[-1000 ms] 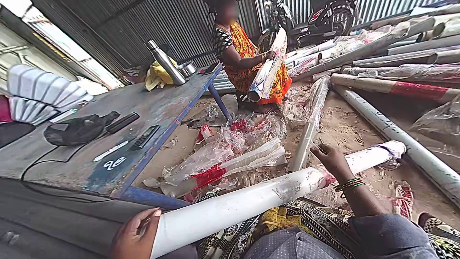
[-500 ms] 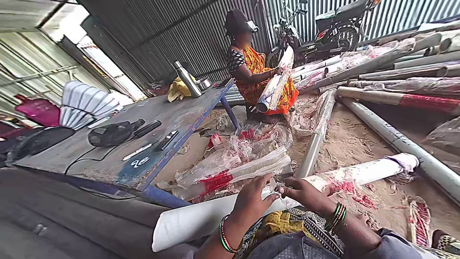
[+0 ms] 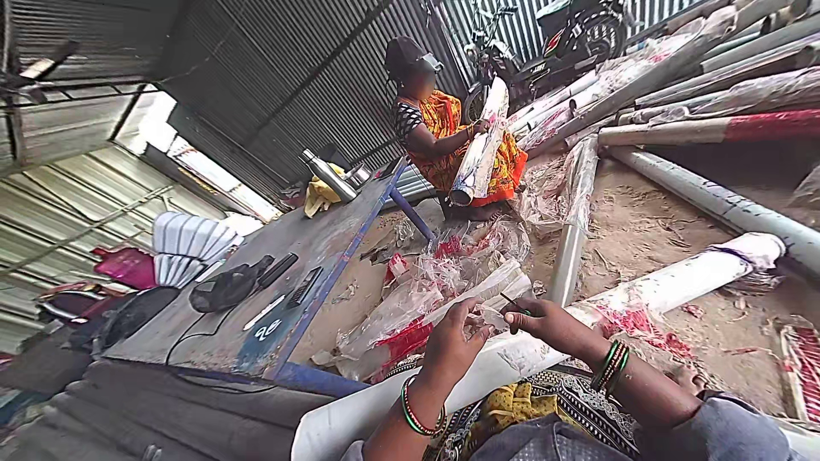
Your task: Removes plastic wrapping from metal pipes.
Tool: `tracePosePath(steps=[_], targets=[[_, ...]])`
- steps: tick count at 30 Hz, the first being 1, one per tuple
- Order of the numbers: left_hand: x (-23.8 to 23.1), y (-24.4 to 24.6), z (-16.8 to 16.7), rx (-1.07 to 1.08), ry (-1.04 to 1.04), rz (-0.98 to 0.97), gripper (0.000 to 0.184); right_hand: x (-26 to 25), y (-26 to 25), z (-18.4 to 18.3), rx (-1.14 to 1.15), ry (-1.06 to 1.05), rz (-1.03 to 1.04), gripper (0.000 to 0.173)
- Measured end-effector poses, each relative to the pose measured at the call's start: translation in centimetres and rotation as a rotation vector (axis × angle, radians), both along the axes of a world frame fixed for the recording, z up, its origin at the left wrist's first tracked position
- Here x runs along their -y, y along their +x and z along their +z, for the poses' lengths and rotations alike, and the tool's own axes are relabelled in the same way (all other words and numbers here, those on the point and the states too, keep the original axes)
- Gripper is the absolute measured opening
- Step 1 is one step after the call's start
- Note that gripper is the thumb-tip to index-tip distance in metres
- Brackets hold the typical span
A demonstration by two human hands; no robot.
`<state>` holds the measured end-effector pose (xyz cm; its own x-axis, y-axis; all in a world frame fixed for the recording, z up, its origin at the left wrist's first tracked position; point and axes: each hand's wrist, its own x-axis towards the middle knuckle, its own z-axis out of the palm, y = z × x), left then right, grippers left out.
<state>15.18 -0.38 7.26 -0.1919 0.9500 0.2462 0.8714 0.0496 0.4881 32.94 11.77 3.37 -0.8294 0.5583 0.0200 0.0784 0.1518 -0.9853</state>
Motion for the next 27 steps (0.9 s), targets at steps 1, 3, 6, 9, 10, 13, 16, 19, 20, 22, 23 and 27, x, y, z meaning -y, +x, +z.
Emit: tracePosePath(steps=[1, 3, 6, 9, 10, 13, 16, 19, 20, 22, 23, 27], targets=[[-0.3, 0.3, 0.0, -0.005, -0.015, -0.016, 0.049, 0.1, 0.0, 0.0, -0.002, 0.003, 0.015, 0.028], [-1.0, 1.0, 0.1, -0.034, -0.019, -0.033, 0.038, 0.1, 0.0, 0.0, -0.012, 0.016, 0.029, 0.028], [-1.7, 1.4, 0.2, -0.076, 0.005, -0.022, 0.022, 0.0, 0.1, 0.2, -0.016, 0.017, -0.019, 0.028], [-2.3, 1.0, 0.5, -0.116, 0.081, -0.035, 0.017, -0.6, 0.4, 0.0, -0.067, -0.056, -0.123, 0.028], [-2.5, 0.8, 0.7, -0.128, 0.101, -0.040, 0.017, -0.9, 0.5, -0.2, -0.106, -0.100, -0.172, 0.028], [-3.2, -0.2, 1.6, -0.183, 0.124, -0.052, 0.018, -2.0, 1.0, -0.3, -0.255, -0.271, -0.332, 0.025], [-4.5, -1.4, 3.2, -0.280, -0.132, 0.005, 0.035, -3.1, 1.8, -0.3, -0.342, -0.335, -0.467, 0.023], [-6.9, -3.1, 3.5, -0.319, -0.438, 0.102, 0.040, -3.7, 2.4, -0.3, -0.365, -0.300, -0.519, 0.022], [-7.5, -3.6, 3.0, -0.333, -0.468, 0.128, 0.042, -3.8, 2.5, -0.3, -0.370, -0.287, -0.528, 0.022], [-8.6, -4.4, 2.0, -0.400, -0.515, 0.188, 0.043, -3.9, 2.5, -0.4, -0.365, -0.272, -0.539, 0.020], [-9.2, -4.7, 1.4, -0.441, -0.540, 0.219, 0.038, -4.0, 2.4, -0.5, -0.353, -0.264, -0.535, 0.019], [-10.2, -5.4, -0.5, -0.518, -0.677, 0.252, 0.046, -4.6, 2.1, -1.3, -0.297, -0.225, -0.498, 0.019]])
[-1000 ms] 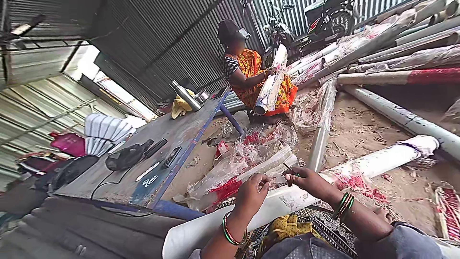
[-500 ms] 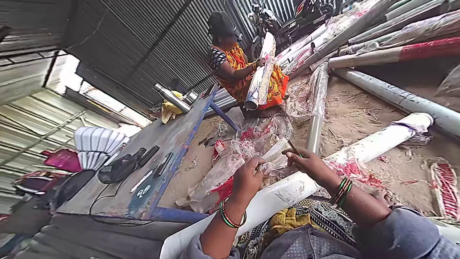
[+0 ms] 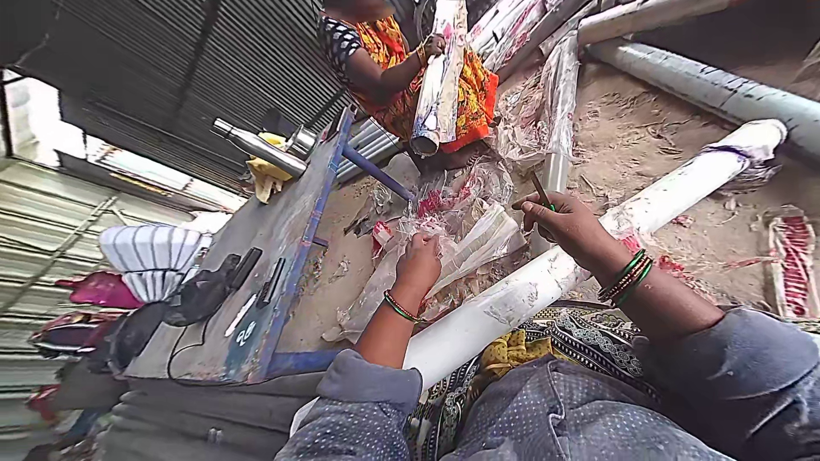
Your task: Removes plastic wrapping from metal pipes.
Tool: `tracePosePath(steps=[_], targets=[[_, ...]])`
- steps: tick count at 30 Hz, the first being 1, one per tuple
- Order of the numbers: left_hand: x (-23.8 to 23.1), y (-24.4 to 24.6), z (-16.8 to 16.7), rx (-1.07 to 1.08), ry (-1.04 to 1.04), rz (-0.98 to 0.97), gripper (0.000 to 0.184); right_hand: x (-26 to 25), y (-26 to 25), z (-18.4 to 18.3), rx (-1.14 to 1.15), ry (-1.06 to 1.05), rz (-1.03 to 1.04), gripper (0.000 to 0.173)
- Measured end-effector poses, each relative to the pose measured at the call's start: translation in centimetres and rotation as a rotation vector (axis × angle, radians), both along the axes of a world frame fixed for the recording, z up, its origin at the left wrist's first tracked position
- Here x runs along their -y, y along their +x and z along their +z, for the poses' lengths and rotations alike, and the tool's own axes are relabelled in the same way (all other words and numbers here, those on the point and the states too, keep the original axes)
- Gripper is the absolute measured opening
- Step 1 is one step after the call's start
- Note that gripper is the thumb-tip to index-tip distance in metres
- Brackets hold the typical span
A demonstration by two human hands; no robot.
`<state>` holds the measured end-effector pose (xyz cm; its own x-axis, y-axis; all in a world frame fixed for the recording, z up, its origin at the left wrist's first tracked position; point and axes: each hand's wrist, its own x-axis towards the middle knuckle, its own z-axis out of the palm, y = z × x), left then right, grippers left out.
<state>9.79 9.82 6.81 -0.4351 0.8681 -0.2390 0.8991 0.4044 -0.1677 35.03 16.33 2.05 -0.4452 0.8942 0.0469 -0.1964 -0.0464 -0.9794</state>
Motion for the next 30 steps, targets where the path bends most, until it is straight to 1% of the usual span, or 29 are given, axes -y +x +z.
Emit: tracePosePath(steps=[1, 3, 4, 6, 8, 11, 13, 16, 19, 24, 27, 30], targets=[[0.0, 0.1, -0.1, 0.008, -0.014, -0.007, 0.045, -0.1, 0.0, -0.1, 0.008, 0.001, 0.008, 0.019], [0.2, 0.5, 0.0, 0.025, -0.049, -0.027, 0.032, -0.2, -0.3, -0.4, 0.000, -0.003, 0.022, 0.020], [0.3, 0.7, 0.1, 0.030, -0.079, -0.034, 0.032, -0.2, -0.4, -0.5, -0.012, -0.009, 0.029, 0.019], [0.5, 0.7, 0.0, 0.081, -0.136, -0.059, 0.037, -0.3, -0.7, -0.6, -0.021, -0.014, 0.044, 0.019], [0.8, 0.3, -0.2, 0.205, -0.214, -0.102, 0.038, -0.3, -0.7, -0.7, -0.016, -0.012, 0.056, 0.019], [1.4, 0.1, -0.7, 0.442, -0.401, -0.130, 0.039, -0.3, -0.6, -0.9, -0.002, -0.003, 0.059, 0.019], [1.6, 0.2, -1.2, 0.512, -0.494, -0.157, 0.036, -0.4, -0.6, -1.0, -0.002, 0.000, 0.057, 0.019], [1.3, 0.2, -1.6, 0.438, -0.456, -0.199, 0.026, -0.4, -0.6, -1.0, 0.012, -0.002, 0.053, 0.020], [0.9, 0.0, -2.0, 0.325, -0.428, -0.196, 0.027, -0.4, -0.6, -0.9, 0.036, 0.012, 0.051, 0.019], [0.7, 0.8, -2.5, 0.138, -0.490, -0.229, 0.028, -0.4, -0.7, -1.0, 0.051, 0.028, 0.033, 0.019], [0.4, 0.4, -2.7, 0.007, -0.406, -0.168, 0.029, -0.3, -0.6, -0.9, 0.065, 0.042, 0.033, 0.019], [0.2, -0.6, -1.9, 0.019, -0.277, -0.099, 0.029, -0.2, -0.4, -0.6, 0.075, 0.061, 0.032, 0.019]])
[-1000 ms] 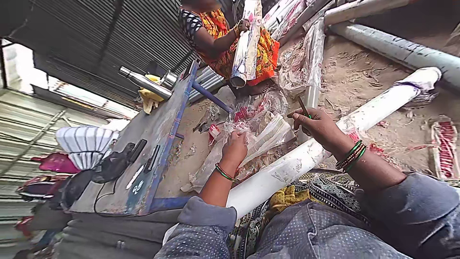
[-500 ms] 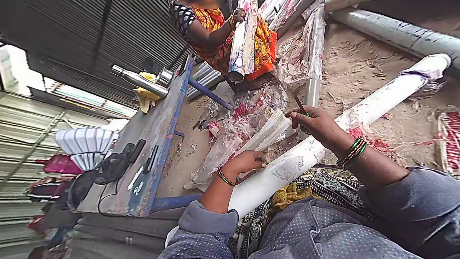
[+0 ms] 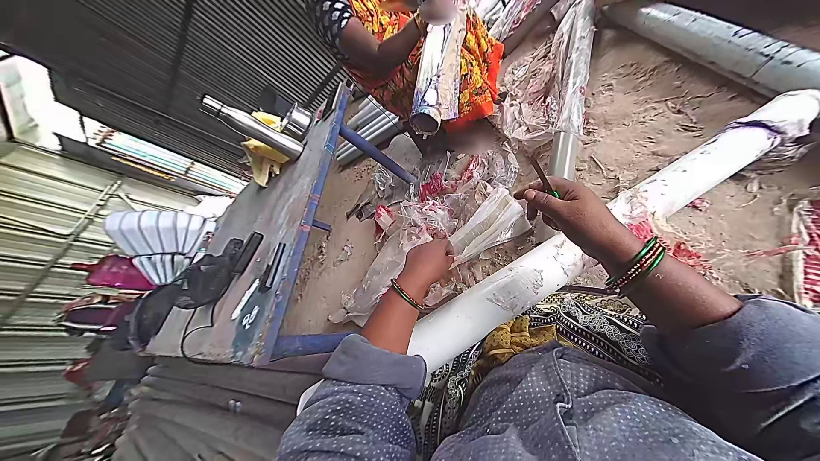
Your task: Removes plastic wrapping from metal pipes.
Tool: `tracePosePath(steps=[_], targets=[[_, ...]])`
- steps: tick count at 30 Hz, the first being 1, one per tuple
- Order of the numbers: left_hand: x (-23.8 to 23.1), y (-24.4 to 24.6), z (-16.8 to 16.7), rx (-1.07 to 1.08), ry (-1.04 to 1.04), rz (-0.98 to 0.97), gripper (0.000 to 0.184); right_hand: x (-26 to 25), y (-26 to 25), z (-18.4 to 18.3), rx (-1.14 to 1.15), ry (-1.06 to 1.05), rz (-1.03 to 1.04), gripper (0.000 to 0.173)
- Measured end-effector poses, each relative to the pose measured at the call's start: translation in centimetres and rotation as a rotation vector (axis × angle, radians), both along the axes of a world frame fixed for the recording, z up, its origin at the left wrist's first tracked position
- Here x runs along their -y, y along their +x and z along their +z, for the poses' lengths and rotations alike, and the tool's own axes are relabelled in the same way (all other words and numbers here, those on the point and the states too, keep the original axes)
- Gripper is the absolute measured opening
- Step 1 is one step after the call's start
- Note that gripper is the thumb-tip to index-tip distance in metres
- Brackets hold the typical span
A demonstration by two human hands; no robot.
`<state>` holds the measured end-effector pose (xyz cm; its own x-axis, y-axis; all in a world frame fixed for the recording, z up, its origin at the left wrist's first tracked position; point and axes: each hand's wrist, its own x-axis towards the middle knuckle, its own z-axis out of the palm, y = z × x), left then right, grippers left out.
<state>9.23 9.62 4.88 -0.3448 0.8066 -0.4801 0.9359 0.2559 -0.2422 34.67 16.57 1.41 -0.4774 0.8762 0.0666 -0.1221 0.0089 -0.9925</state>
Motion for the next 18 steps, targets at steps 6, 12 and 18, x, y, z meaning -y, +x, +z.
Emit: tracePosePath(steps=[6, 12, 18], targets=[[1.1, -0.7, 0.6, 0.269, -0.199, 0.046, 0.037, -0.1, 0.1, -0.3, -0.020, 0.010, -0.002, 0.019], [1.2, -0.1, 0.4, 0.396, -0.353, 0.032, 0.031, 0.0, -0.2, -0.4, 0.035, 0.016, 0.001, 0.020], [1.9, -0.7, 1.0, 0.869, -0.103, 0.061, 0.012, -0.1, -0.3, -0.5, 0.034, -0.002, -0.011, 0.018]])
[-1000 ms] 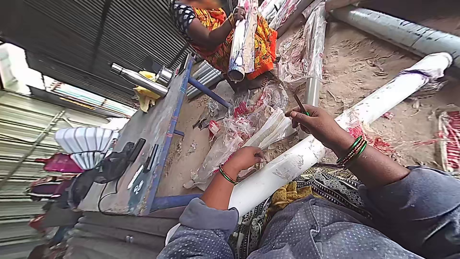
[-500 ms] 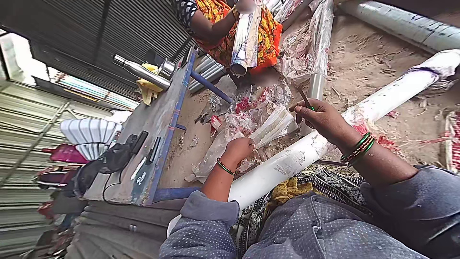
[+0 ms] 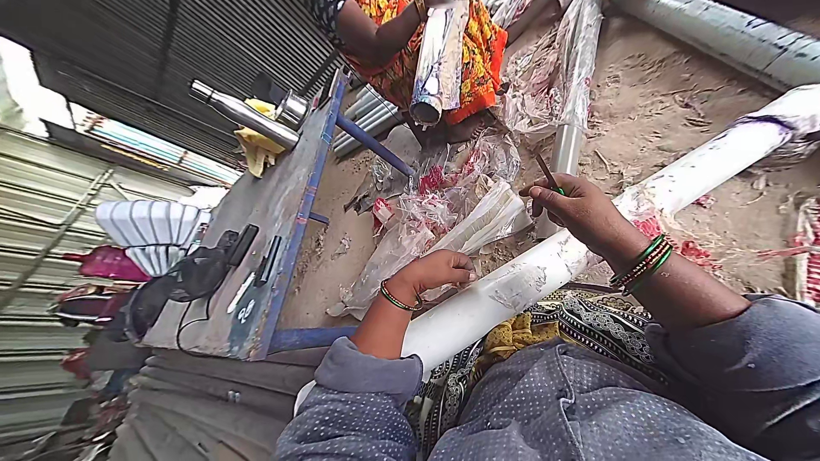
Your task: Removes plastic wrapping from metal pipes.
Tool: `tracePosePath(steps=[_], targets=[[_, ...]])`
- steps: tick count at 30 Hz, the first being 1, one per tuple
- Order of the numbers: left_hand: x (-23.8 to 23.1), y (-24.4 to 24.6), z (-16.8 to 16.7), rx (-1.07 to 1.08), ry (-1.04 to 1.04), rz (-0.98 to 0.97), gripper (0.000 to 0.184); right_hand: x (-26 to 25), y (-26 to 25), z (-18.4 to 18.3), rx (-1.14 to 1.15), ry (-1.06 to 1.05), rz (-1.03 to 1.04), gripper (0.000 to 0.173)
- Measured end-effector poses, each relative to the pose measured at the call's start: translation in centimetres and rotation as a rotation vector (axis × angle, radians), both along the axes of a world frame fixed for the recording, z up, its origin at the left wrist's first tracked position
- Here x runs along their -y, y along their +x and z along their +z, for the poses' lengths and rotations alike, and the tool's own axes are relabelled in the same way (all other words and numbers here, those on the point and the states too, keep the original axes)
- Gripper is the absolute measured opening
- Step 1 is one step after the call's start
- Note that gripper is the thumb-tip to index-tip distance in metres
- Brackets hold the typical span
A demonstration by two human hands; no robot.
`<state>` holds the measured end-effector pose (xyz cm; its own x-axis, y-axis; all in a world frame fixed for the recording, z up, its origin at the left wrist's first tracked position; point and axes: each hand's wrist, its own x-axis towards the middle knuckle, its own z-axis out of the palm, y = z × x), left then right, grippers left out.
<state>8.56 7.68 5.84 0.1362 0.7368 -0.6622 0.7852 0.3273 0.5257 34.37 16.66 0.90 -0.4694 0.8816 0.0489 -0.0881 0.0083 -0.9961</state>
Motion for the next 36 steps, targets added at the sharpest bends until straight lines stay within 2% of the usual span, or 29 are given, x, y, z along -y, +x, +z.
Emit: tracePosePath(steps=[2, 3, 4, 5, 7, 9, 14, 19, 23, 28, 32, 36], targets=[[0.4, -0.1, 0.2, 0.284, 0.178, 0.173, 0.011, -0.1, 0.0, -0.1, 0.004, -0.005, -0.003, 0.018], [0.4, -0.1, 0.3, 0.325, 0.247, 0.204, 0.014, 0.0, 0.0, -0.1, 0.008, -0.005, -0.005, 0.018], [0.3, -0.3, 0.4, 0.267, 0.292, 0.192, 0.012, 0.0, 0.0, -0.1, 0.011, -0.002, -0.004, 0.018], [0.2, -0.4, 0.4, 0.115, 0.306, 0.147, 0.011, -0.1, 0.0, -0.1, 0.012, 0.002, -0.002, 0.019], [-0.5, -0.1, 0.1, -0.276, 0.187, 0.008, 0.024, -0.1, -0.1, -0.1, 0.010, 0.002, -0.003, 0.019], [-0.8, 0.4, -1.0, -0.456, 0.073, -0.088, 0.033, -0.1, -0.1, -0.2, 0.019, 0.006, -0.002, 0.019], [-0.8, 2.6, -1.7, -0.397, 0.059, -0.160, 0.037, -0.1, -0.1, -0.2, 0.084, 0.032, 0.002, 0.021], [-0.9, 4.0, -1.5, -0.492, 0.111, -0.230, 0.036, -0.2, -0.1, 0.2, 0.073, 0.006, 0.009, 0.020], [-0.7, 3.6, -1.2, -0.530, 0.280, -0.169, 0.042, -0.1, -0.1, 0.5, 0.051, -0.004, 0.020, 0.019], [-0.6, 3.1, -1.2, -0.554, 0.389, -0.060, 0.046, 0.5, 0.2, 1.1, 0.065, 0.014, 0.026, 0.020], [-0.9, 3.5, -0.9, -0.571, 0.336, 0.048, 0.035, 0.8, 0.3, 1.3, 0.077, 0.033, 0.023, 0.020], [-0.9, 3.3, -1.1, -0.606, 0.351, 0.043, 0.032, 0.9, 0.6, 1.6, 0.132, 0.037, 0.034, 0.019]])
